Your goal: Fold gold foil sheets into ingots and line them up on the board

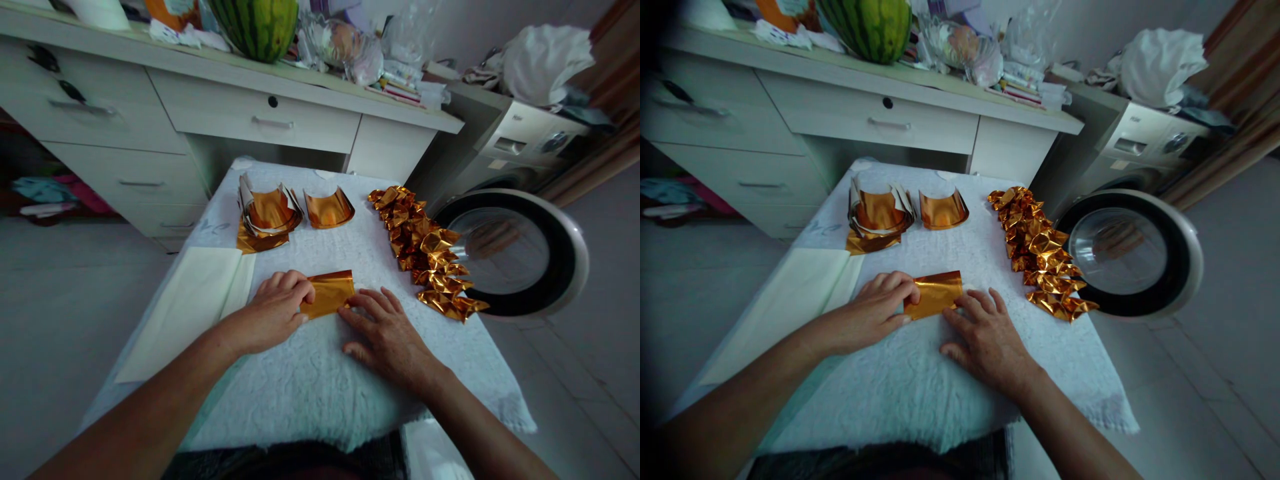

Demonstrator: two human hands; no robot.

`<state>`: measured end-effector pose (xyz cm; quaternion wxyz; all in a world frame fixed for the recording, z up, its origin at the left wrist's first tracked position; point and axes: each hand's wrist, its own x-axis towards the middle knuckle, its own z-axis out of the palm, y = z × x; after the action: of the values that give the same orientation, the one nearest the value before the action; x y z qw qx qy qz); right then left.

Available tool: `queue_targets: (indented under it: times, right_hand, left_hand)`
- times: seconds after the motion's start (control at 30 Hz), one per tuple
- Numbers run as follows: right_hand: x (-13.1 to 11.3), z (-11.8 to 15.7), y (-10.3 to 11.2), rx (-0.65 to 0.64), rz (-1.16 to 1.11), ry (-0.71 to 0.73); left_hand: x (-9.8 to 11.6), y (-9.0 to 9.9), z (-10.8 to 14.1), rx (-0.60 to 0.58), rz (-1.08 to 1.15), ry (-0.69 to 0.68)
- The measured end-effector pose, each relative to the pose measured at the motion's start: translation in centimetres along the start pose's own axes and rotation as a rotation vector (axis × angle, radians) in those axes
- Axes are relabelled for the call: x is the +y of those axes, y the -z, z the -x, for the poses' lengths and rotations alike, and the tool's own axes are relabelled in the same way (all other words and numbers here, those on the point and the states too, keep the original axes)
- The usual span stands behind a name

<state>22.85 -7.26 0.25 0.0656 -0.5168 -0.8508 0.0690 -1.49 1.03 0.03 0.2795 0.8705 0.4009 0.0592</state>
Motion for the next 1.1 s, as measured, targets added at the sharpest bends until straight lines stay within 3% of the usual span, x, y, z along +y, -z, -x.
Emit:
queue_targets:
  times: [0.5,0.7,0.83,0.97,1.1]
  right_hand:
    - [2.4,1.1,0.0,0.107,0.012,-0.054]
    - [1.3,-1.0,0.8,0.161,-0.01,-0.132]
    - [-0.1,-3.3,1.0,0.126,-0.092,0.006]
    - [0.0,-4.4,0.7,0.04,-0.119,0.033]
    - [0.7,-4.4,-0.4,0.126,-0.172,0.062]
  left_hand:
    - [-0.2,0.0,-0.4,-0.033,-0.077,0.005]
    - [-0.3,-0.1,-0.6,-0.034,-0.086,0.001]
    - [-0.2,0.0,-0.4,-0.001,-0.076,-0.025]
    - [-0.1,0.1,-0.2,0.007,-0.054,-0.046]
    - [0.1,-0.5,0.0,0.06,-0.071,-0.035]
